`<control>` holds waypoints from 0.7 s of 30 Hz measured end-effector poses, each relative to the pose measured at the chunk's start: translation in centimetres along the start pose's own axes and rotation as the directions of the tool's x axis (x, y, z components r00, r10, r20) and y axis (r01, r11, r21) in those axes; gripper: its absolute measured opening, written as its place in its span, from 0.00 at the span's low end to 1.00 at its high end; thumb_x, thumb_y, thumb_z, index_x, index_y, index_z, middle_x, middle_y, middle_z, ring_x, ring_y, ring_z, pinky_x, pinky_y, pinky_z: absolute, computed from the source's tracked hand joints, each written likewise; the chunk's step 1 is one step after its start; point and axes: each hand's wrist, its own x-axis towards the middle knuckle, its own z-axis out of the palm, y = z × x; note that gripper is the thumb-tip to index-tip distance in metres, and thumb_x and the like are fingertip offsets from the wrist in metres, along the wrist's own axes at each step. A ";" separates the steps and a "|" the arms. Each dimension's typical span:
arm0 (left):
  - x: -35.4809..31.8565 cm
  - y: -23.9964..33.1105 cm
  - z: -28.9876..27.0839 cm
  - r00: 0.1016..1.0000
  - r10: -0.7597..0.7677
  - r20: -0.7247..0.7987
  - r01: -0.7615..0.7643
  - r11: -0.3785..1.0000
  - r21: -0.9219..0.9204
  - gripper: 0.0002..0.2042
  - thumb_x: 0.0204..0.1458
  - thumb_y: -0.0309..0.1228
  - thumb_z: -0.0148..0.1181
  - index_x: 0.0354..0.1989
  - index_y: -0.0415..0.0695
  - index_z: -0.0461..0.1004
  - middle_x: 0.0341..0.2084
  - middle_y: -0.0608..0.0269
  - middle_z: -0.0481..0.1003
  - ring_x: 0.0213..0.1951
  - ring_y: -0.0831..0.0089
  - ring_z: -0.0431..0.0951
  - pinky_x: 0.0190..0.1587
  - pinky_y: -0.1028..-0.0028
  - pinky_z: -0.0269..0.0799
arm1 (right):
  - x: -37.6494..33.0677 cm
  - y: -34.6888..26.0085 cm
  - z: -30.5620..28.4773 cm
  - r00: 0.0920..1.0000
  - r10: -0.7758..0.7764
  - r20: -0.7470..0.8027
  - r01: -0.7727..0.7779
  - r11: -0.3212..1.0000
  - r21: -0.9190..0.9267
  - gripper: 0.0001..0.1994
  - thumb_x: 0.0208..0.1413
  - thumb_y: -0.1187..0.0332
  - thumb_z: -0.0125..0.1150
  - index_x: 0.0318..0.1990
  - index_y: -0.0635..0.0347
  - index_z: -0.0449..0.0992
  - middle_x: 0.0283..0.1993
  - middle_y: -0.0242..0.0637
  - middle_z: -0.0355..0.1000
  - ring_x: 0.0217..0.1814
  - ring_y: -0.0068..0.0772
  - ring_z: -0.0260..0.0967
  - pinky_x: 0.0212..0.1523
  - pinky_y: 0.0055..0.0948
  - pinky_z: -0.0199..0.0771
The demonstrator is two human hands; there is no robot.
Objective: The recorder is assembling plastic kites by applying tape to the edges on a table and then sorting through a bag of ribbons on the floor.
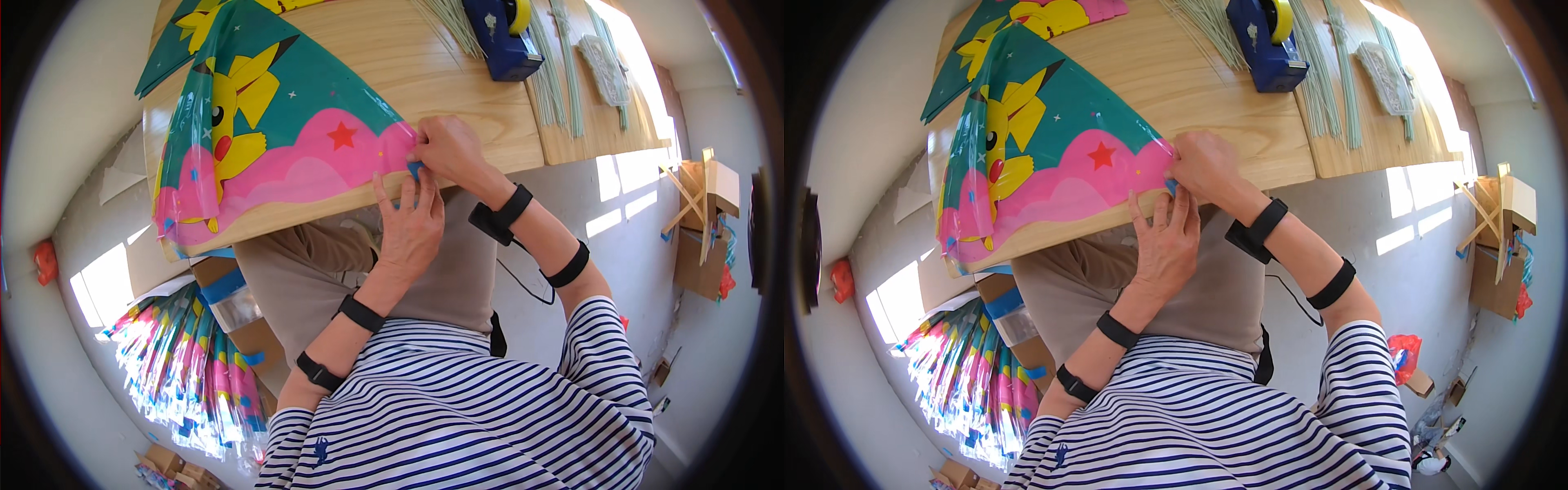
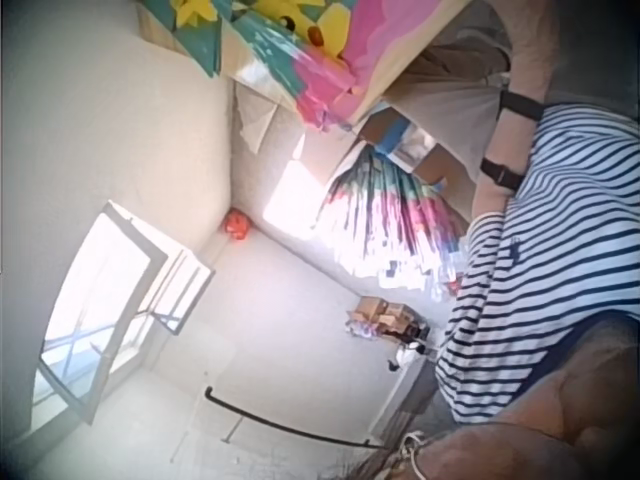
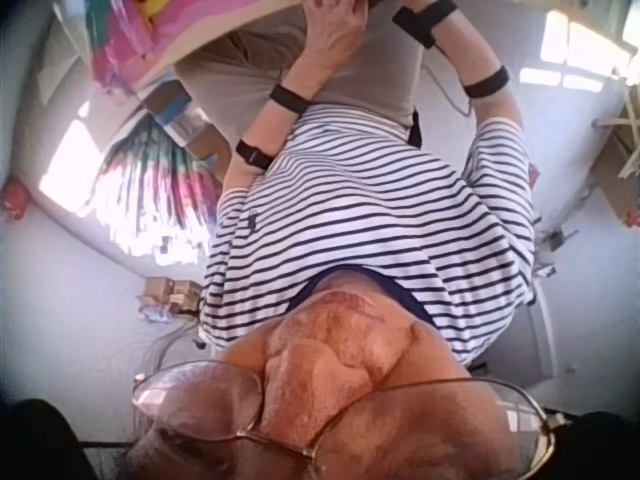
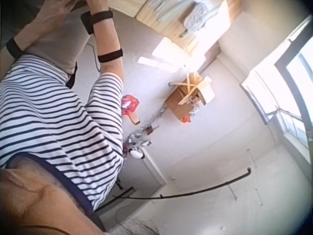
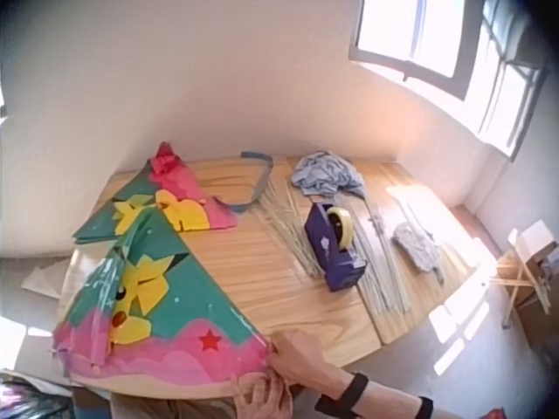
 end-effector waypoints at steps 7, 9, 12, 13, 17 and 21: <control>-0.1 0.0 0.1 1.000 0.000 -0.025 0.000 1.000 -0.015 0.23 0.47 0.27 0.56 0.54 0.30 0.72 0.58 0.49 0.66 0.56 0.52 0.67 0.66 0.29 0.43 | 0.7 -0.1 0.9 0.988 -0.006 -0.152 0.006 1.000 0.000 0.11 0.40 0.63 0.75 0.23 0.59 0.78 0.22 0.43 0.75 0.27 0.46 0.74 0.28 0.41 0.70; -0.3 -0.1 0.1 1.000 -0.007 -0.022 0.008 1.000 0.010 0.24 0.47 0.27 0.57 0.54 0.31 0.72 0.58 0.50 0.66 0.56 0.52 0.66 0.66 0.29 0.42 | -0.2 0.1 0.3 1.000 0.029 0.006 -0.029 0.999 0.033 0.11 0.40 0.63 0.75 0.23 0.59 0.79 0.22 0.42 0.75 0.27 0.44 0.75 0.29 0.40 0.71; -0.2 0.1 0.1 1.000 -0.023 -0.010 0.023 1.000 0.008 0.24 0.46 0.27 0.57 0.54 0.31 0.73 0.57 0.50 0.66 0.57 0.52 0.66 0.66 0.29 0.42 | -1.1 0.8 0.5 0.990 0.132 -0.054 -0.131 0.991 0.014 0.12 0.40 0.62 0.75 0.23 0.59 0.79 0.22 0.42 0.76 0.28 0.42 0.75 0.30 0.40 0.71; -0.1 0.1 0.0 1.000 -0.029 -0.006 0.029 1.000 0.008 0.24 0.46 0.27 0.57 0.54 0.32 0.73 0.57 0.50 0.66 0.58 0.52 0.65 0.66 0.30 0.41 | -1.1 0.9 0.6 0.987 0.125 -0.102 -0.124 0.992 0.021 0.12 0.40 0.61 0.75 0.22 0.58 0.79 0.22 0.41 0.76 0.28 0.42 0.75 0.30 0.39 0.71; -0.3 0.1 -0.1 0.999 -0.030 -0.023 0.030 0.999 0.011 0.24 0.45 0.28 0.58 0.53 0.33 0.73 0.56 0.50 0.66 0.59 0.52 0.64 0.66 0.30 0.40 | -1.7 1.0 0.7 0.988 0.089 -0.124 -0.088 0.996 0.009 0.12 0.40 0.60 0.75 0.24 0.57 0.80 0.24 0.42 0.77 0.32 0.46 0.76 0.32 0.42 0.73; 0.0 0.4 -0.3 1.000 -0.021 -0.020 0.022 0.999 0.025 0.23 0.45 0.28 0.58 0.52 0.33 0.73 0.54 0.51 0.67 0.58 0.52 0.65 0.66 0.30 0.41 | -1.8 1.1 0.7 0.972 0.212 -0.103 -0.208 0.977 0.053 0.11 0.40 0.60 0.75 0.26 0.57 0.81 0.26 0.43 0.77 0.34 0.48 0.77 0.34 0.44 0.74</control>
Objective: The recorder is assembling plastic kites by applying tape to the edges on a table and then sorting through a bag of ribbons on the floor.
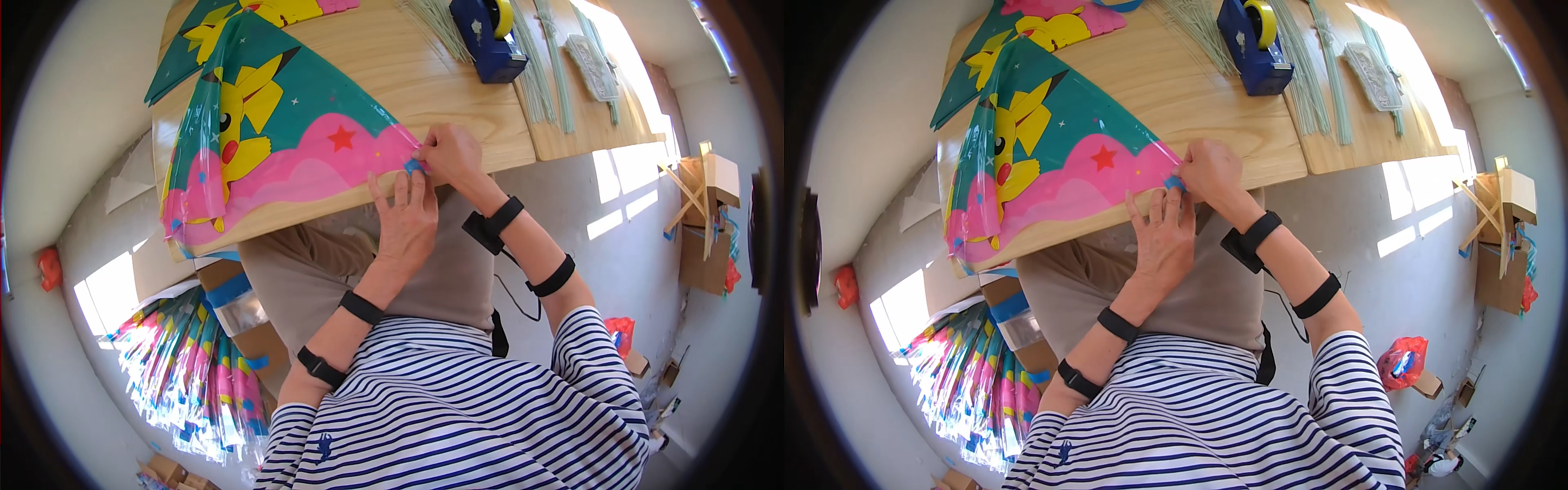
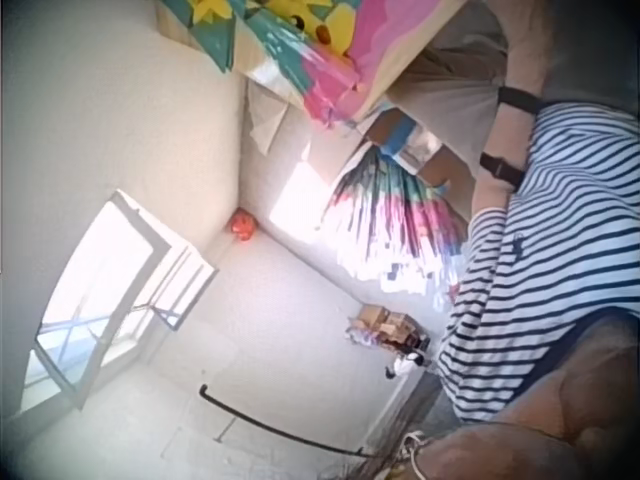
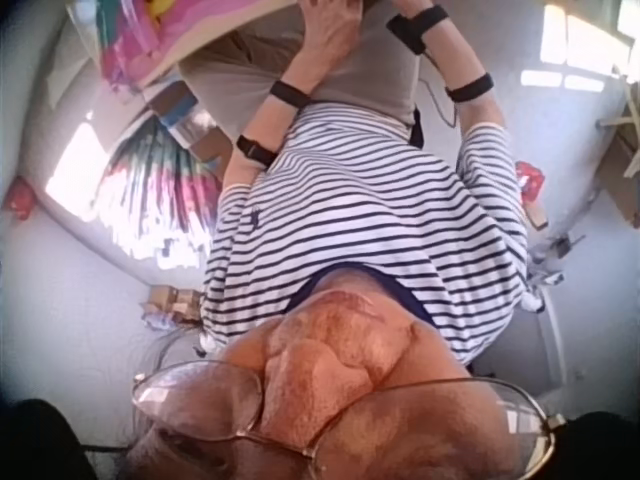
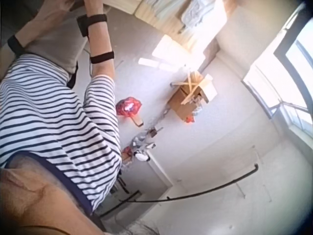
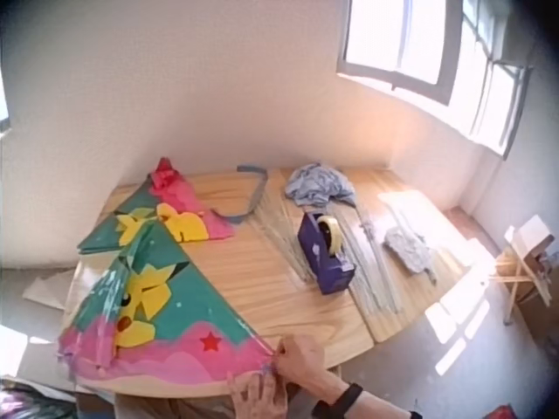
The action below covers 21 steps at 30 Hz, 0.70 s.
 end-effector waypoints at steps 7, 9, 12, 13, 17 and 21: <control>-0.6 -0.3 0.7 0.999 -0.015 -0.035 0.016 0.999 0.028 0.26 0.42 0.29 0.62 0.54 0.34 0.73 0.52 0.52 0.67 0.59 0.54 0.64 0.66 0.30 0.40 | -0.4 -1.4 0.8 0.986 -0.122 -0.116 0.112 0.990 -0.087 0.15 0.39 0.61 0.76 0.30 0.58 0.77 0.33 0.41 0.77 0.38 0.46 0.75 0.37 0.41 0.72; -1.1 -0.5 0.1 0.998 -0.059 0.004 0.059 0.993 -0.104 0.32 0.39 0.31 0.66 0.57 0.35 0.70 0.53 0.53 0.66 0.60 0.55 0.63 0.65 0.30 0.39 | -0.1 -1.6 0.5 0.979 -0.151 -0.139 0.133 0.982 -0.130 0.15 0.40 0.62 0.75 0.30 0.59 0.76 0.36 0.43 0.76 0.41 0.49 0.75 0.39 0.43 0.73; -1.5 -1.1 -0.5 0.998 -0.057 -0.022 0.052 0.984 -0.171 0.35 0.39 0.32 0.68 0.60 0.36 0.67 0.55 0.53 0.66 0.62 0.54 0.62 0.67 0.32 0.38 | -0.2 -1.8 0.8 0.978 -0.173 -0.112 0.150 0.970 -0.189 0.12 0.40 0.66 0.71 0.30 0.59 0.75 0.36 0.46 0.76 0.41 0.52 0.74 0.40 0.45 0.73; -1.4 -1.6 -1.3 0.998 -0.066 -0.022 0.060 0.975 -0.213 0.35 0.40 0.32 0.67 0.61 0.36 0.66 0.55 0.53 0.66 0.62 0.54 0.62 0.67 0.34 0.39 | -0.2 -1.7 0.8 0.979 -0.169 -0.110 0.142 0.965 -0.218 0.10 0.41 0.67 0.70 0.30 0.59 0.75 0.35 0.46 0.76 0.41 0.52 0.74 0.40 0.46 0.73; -1.9 -5.1 -4.1 0.986 -0.164 -0.041 0.144 0.943 -0.300 0.34 0.43 0.32 0.66 0.62 0.39 0.65 0.57 0.52 0.65 0.63 0.53 0.61 0.69 0.41 0.42 | 0.8 -1.2 1.3 0.966 -0.246 -0.081 0.226 0.953 -0.202 0.06 0.43 0.71 0.63 0.30 0.59 0.75 0.34 0.48 0.76 0.40 0.52 0.74 0.40 0.46 0.72; -3.1 -12.2 -7.2 0.947 -0.279 -0.158 0.270 0.960 -0.078 0.32 0.44 0.33 0.67 0.61 0.41 0.67 0.59 0.52 0.65 0.64 0.52 0.61 0.67 0.43 0.46 | 4.2 1.3 -2.1 0.876 -0.348 -0.334 0.183 0.880 -0.437 0.04 0.45 0.71 0.58 0.31 0.57 0.75 0.32 0.46 0.75 0.39 0.52 0.75 0.40 0.45 0.73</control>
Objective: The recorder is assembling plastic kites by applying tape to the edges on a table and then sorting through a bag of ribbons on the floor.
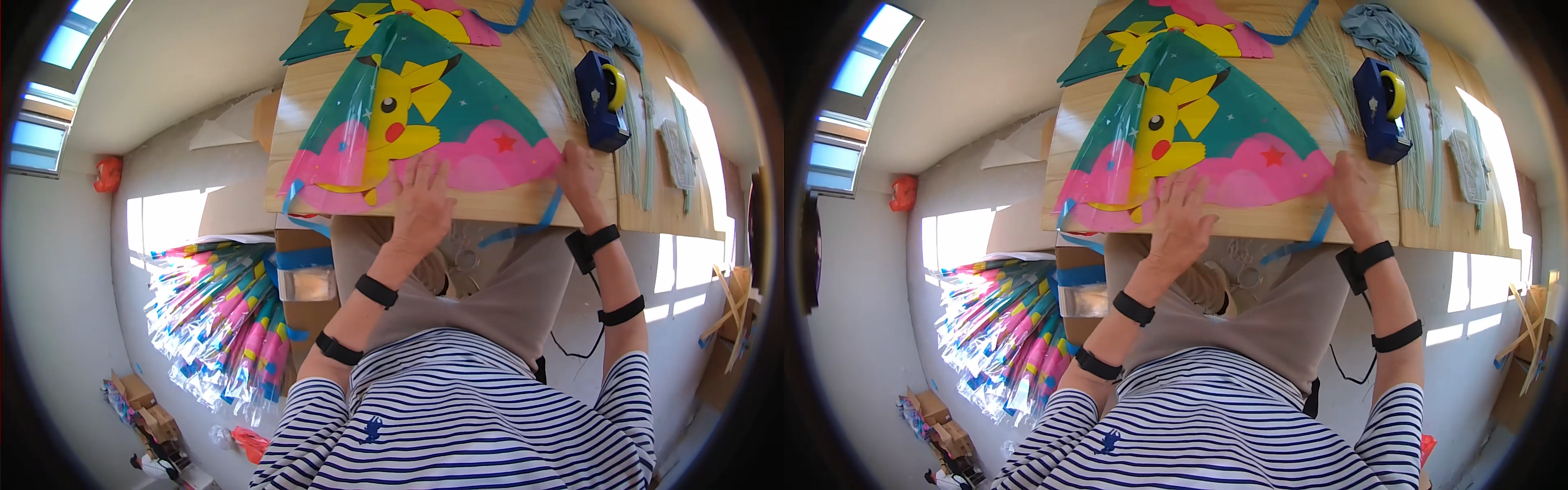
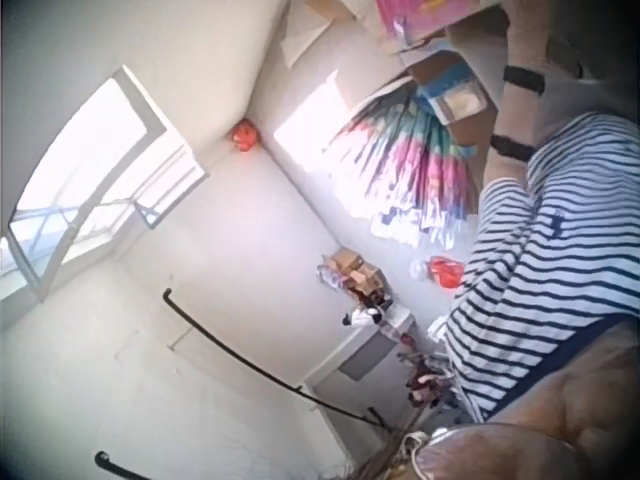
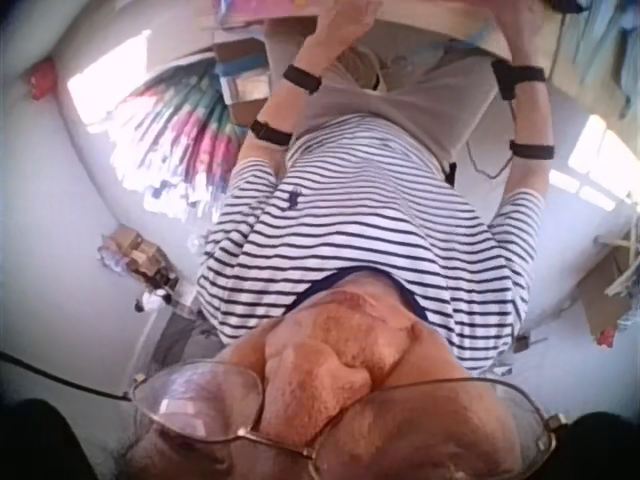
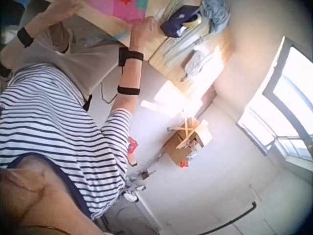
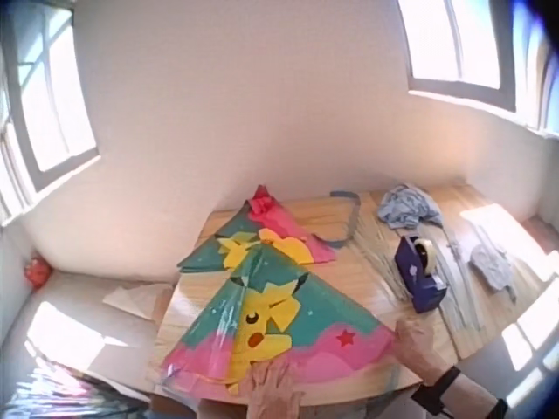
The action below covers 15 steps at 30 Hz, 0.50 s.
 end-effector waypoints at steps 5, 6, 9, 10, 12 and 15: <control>-0.3 -8.1 -1.4 0.978 -0.196 -0.064 0.205 0.961 0.183 0.32 0.45 0.35 0.68 0.61 0.42 0.67 0.64 0.54 0.63 0.68 0.53 0.57 0.67 0.40 0.46 | 5.8 4.5 -7.3 0.971 -0.080 -0.224 -0.026 0.900 -0.435 0.04 0.47 0.72 0.60 0.32 0.54 0.75 0.34 0.35 0.74 0.39 0.41 0.77 0.38 0.39 0.74; -0.5 -9.1 -1.1 0.974 -0.216 -0.073 0.227 0.954 0.196 0.32 0.46 0.36 0.68 0.61 0.42 0.67 0.65 0.54 0.62 0.69 0.53 0.56 0.67 0.39 0.46 | 6.5 4.7 -8.4 0.955 -0.137 -0.265 -0.009 0.875 -0.484 0.04 0.47 0.72 0.60 0.32 0.53 0.75 0.34 0.35 0.74 0.38 0.40 0.77 0.37 0.38 0.73; 0.1 -9.4 -1.2 0.955 -0.287 0.073 0.265 0.938 0.223 0.31 0.48 0.37 0.68 0.62 0.44 0.67 0.66 0.55 0.62 0.69 0.52 0.56 0.66 0.34 0.44 | 8.1 4.2 -10.4 0.915 -0.243 -0.321 0.021 0.825 -0.564 0.03 0.48 0.71 0.60 0.31 0.51 0.76 0.33 0.33 0.73 0.36 0.37 0.76 0.36 0.37 0.73; 0.0 -9.5 -1.1 0.952 -0.291 0.093 0.263 0.936 0.235 0.30 0.48 0.38 0.67 0.62 0.45 0.68 0.65 0.55 0.62 0.69 0.52 0.56 0.66 0.33 0.44 | 8.6 3.3 -10.7 0.903 -0.272 -0.333 0.034 0.817 -0.576 0.02 0.49 0.70 0.60 0.31 0.51 0.76 0.33 0.33 0.73 0.36 0.37 0.76 0.35 0.36 0.73; 0.0 -9.5 -0.6 0.950 -0.283 0.135 0.245 0.938 0.247 0.29 0.49 0.38 0.66 0.61 0.45 0.68 0.65 0.56 0.63 0.69 0.52 0.57 0.64 0.29 0.43 | 8.7 1.4 -9.6 0.881 -0.301 -0.366 0.084 0.858 -0.506 0.01 0.50 0.69 0.59 0.31 0.51 0.75 0.32 0.32 0.73 0.35 0.36 0.75 0.34 0.36 0.72; 0.4 -9.3 -1.4 0.947 -0.290 0.136 0.237 0.920 0.312 0.26 0.50 0.39 0.65 0.59 0.47 0.70 0.64 0.56 0.65 0.69 0.53 0.58 0.63 0.27 0.42 | 6.4 -1.5 -5.1 0.853 -0.404 -0.331 0.230 0.859 -0.457 0.02 0.50 0.69 0.58 0.32 0.52 0.75 0.31 0.31 0.70 0.34 0.35 0.73 0.32 0.35 0.69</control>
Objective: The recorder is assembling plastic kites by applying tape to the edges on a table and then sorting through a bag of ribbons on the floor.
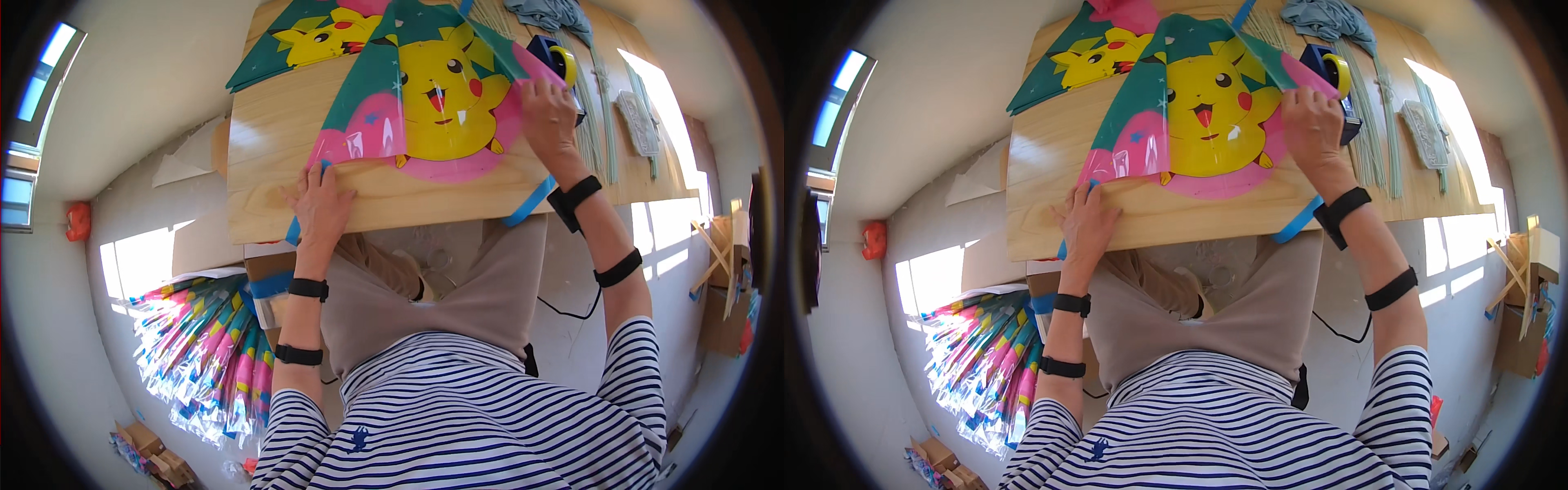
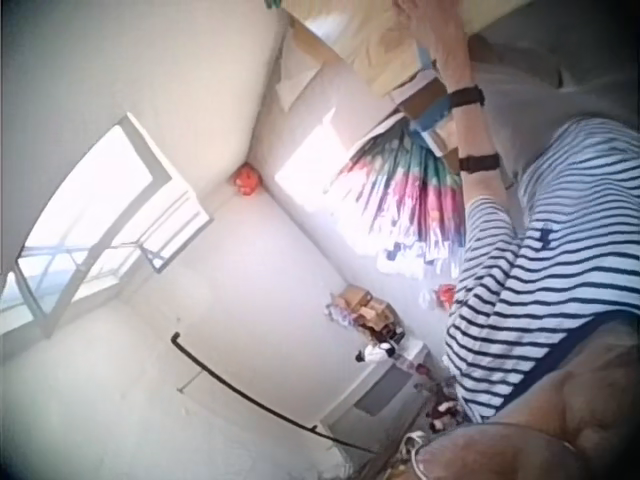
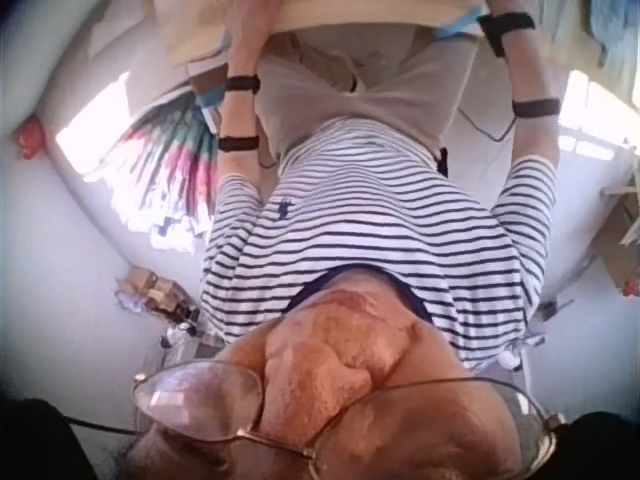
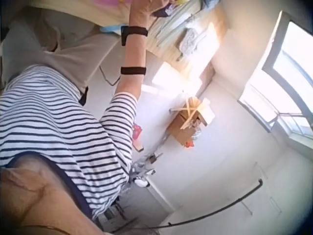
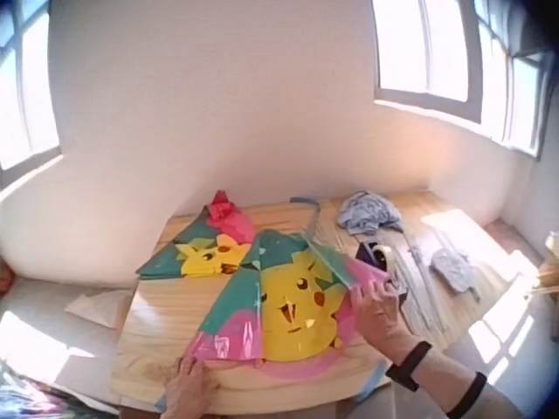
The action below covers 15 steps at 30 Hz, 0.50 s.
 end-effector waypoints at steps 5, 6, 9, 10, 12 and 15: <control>1.1 -1.0 -2.5 0.979 -0.175 0.100 0.164 0.980 0.111 0.27 0.51 0.40 0.65 0.59 0.45 0.70 0.63 0.54 0.66 0.69 0.52 0.58 0.65 0.29 0.38 | -6.3 -4.6 2.2 0.970 0.022 0.242 -0.095 0.950 0.296 0.04 0.47 0.70 0.60 0.31 0.58 0.76 0.35 0.38 0.67 0.42 0.44 0.68 0.41 0.43 0.65; 1.4 -1.0 -2.7 0.973 -0.210 0.100 0.194 0.970 0.145 0.28 0.51 0.40 0.65 0.60 0.44 0.70 0.64 0.53 0.65 0.69 0.51 0.57 0.67 0.31 0.37 | -6.1 -5.0 1.5 0.966 0.011 0.259 -0.098 0.941 0.323 0.07 0.47 0.69 0.61 0.33 0.60 0.76 0.36 0.40 0.68 0.44 0.44 0.67 0.43 0.42 0.65; 2.3 0.3 -0.7 0.986 0.113 -0.119 -0.108 0.993 0.048 0.28 0.51 0.40 0.64 0.61 0.42 0.69 0.65 0.53 0.64 0.70 0.53 0.55 0.69 0.35 0.36 | -4.5 -6.3 -0.5 0.982 0.007 0.188 -0.097 0.875 0.475 0.16 0.47 0.65 0.65 0.42 0.64 0.76 0.46 0.45 0.69 0.53 0.46 0.65 0.52 0.43 0.65; 2.9 1.9 -0.4 0.970 0.217 -0.110 -0.216 0.976 0.020 0.29 0.51 0.40 0.64 0.61 0.42 0.69 0.66 0.53 0.63 0.71 0.54 0.55 0.70 0.36 0.35 | -4.3 -6.6 -0.5 0.979 -0.026 0.200 -0.080 0.859 0.505 0.20 0.46 0.64 0.66 0.46 0.64 0.75 0.50 0.46 0.68 0.57 0.48 0.63 0.56 0.44 0.64; 3.7 5.8 0.0 0.911 0.400 -0.095 -0.404 0.915 -0.022 0.29 0.51 0.41 0.64 0.62 0.41 0.69 0.67 0.53 0.61 0.72 0.55 0.53 0.71 0.39 0.34 | -4.6 -8.0 0.0 0.969 -0.045 0.241 -0.103 0.819 0.565 0.26 0.46 0.62 0.68 0.52 0.65 0.72 0.57 0.48 0.66 0.63 0.50 0.61 0.62 0.45 0.61; 4.6 8.6 0.0 0.888 0.439 -0.137 -0.453 0.886 -0.097 0.30 0.50 0.39 0.65 0.61 0.41 0.68 0.68 0.54 0.60 0.71 0.56 0.54 0.69 0.34 0.33 | -6.0 -9.2 0.1 0.946 -0.008 0.323 -0.196 0.779 0.595 0.29 0.47 0.61 0.68 0.56 0.66 0.70 0.61 0.50 0.63 0.66 0.51 0.58 0.65 0.46 0.59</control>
